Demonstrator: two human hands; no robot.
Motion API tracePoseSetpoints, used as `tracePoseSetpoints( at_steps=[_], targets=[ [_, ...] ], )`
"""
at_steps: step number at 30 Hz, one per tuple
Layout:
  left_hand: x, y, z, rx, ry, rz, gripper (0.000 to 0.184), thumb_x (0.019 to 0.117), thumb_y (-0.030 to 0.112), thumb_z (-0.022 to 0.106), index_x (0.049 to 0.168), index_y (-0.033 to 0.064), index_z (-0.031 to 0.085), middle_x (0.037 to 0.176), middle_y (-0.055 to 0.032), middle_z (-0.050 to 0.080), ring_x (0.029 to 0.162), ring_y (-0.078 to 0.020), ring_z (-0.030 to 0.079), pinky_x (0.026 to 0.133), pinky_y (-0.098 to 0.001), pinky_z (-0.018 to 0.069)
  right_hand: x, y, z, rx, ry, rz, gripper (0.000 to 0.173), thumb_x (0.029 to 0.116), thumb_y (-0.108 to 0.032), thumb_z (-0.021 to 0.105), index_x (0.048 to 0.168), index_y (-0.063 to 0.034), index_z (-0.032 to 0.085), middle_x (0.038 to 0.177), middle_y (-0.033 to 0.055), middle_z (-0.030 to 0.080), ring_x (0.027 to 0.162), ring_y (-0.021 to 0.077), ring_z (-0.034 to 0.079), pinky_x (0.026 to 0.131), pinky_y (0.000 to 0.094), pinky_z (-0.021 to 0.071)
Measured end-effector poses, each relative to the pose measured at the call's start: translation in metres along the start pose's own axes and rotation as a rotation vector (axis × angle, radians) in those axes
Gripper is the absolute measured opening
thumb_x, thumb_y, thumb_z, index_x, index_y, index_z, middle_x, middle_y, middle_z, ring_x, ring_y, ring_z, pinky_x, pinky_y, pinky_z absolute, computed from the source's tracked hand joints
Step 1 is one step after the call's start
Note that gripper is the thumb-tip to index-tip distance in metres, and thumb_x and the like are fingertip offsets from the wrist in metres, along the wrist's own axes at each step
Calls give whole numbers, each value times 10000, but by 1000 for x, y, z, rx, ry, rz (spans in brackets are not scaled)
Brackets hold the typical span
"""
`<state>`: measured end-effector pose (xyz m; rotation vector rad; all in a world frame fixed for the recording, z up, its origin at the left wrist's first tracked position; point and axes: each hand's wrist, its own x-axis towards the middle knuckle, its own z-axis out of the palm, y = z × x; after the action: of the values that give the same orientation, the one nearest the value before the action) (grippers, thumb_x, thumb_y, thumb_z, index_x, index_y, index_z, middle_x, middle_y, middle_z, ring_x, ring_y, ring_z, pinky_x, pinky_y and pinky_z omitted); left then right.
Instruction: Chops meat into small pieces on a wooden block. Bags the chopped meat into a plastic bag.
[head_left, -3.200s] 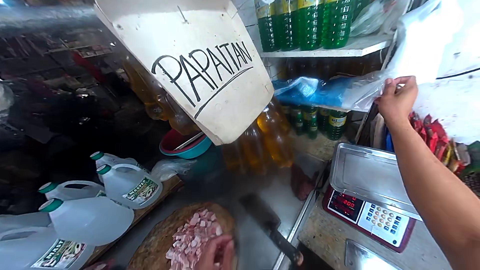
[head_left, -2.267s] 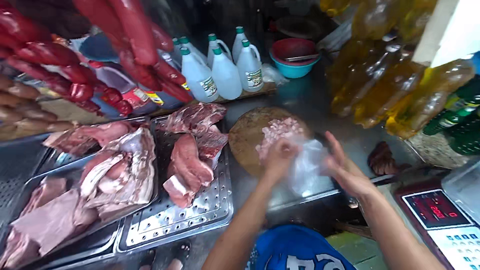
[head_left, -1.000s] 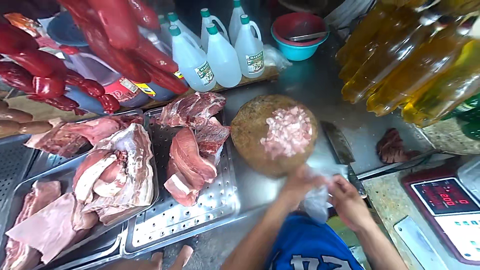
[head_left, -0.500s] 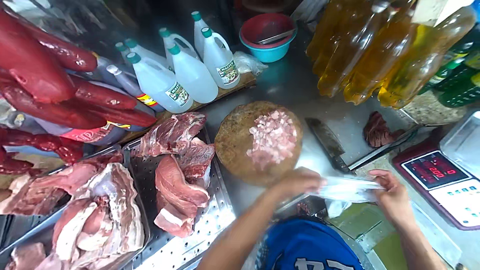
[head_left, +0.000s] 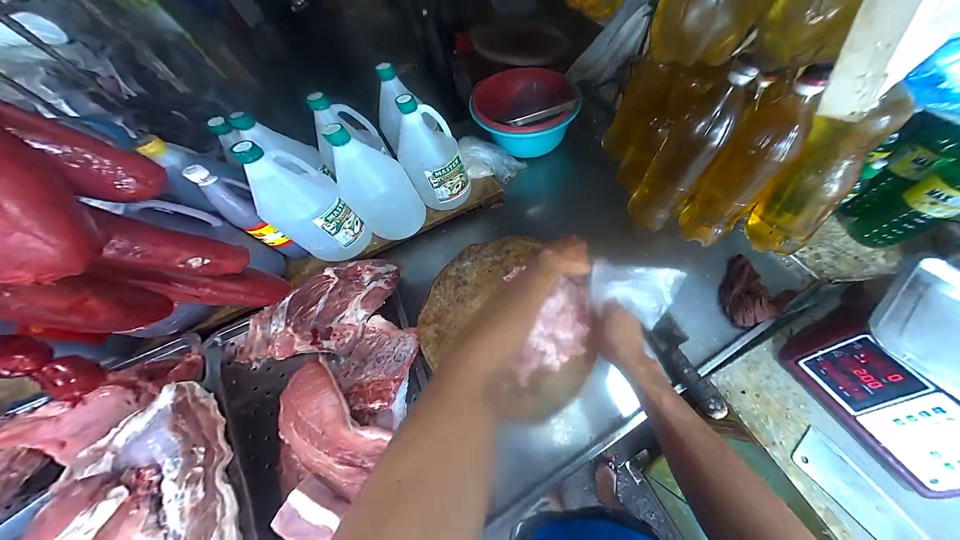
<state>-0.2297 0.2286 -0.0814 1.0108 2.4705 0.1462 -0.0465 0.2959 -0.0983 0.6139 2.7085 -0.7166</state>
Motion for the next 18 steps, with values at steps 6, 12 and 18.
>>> tracePoseSetpoints(
  at_steps=[6,12,18],
  targets=[
    [-35,-92,-2,-53,52,-111,504,1029,461,492,1022,12,723,1120,-223,698,1139,-401,649,959,-632,499,38,-29,-10,47,-128,-50,576,967,-296,621,1459,-26,491,1332,231,632,1244,390,614,1045,594,474],
    [-126,-92,53,-395,331,-352,422,1013,420,583,1257,92,687,1190,-183,700,1155,-353,656,1007,-607,501,51,-15,0,121,-21,-146,602,950,-326,637,1483,-113,454,1243,170,686,1137,352,674,980,581,527],
    [-165,-66,108,-516,595,-426,600,999,436,570,1514,139,490,1409,-125,621,1329,-309,566,1133,-537,431,23,41,29,299,193,-486,331,968,-292,584,1181,-50,663,1024,99,728,917,214,715,842,437,594]
  ],
)
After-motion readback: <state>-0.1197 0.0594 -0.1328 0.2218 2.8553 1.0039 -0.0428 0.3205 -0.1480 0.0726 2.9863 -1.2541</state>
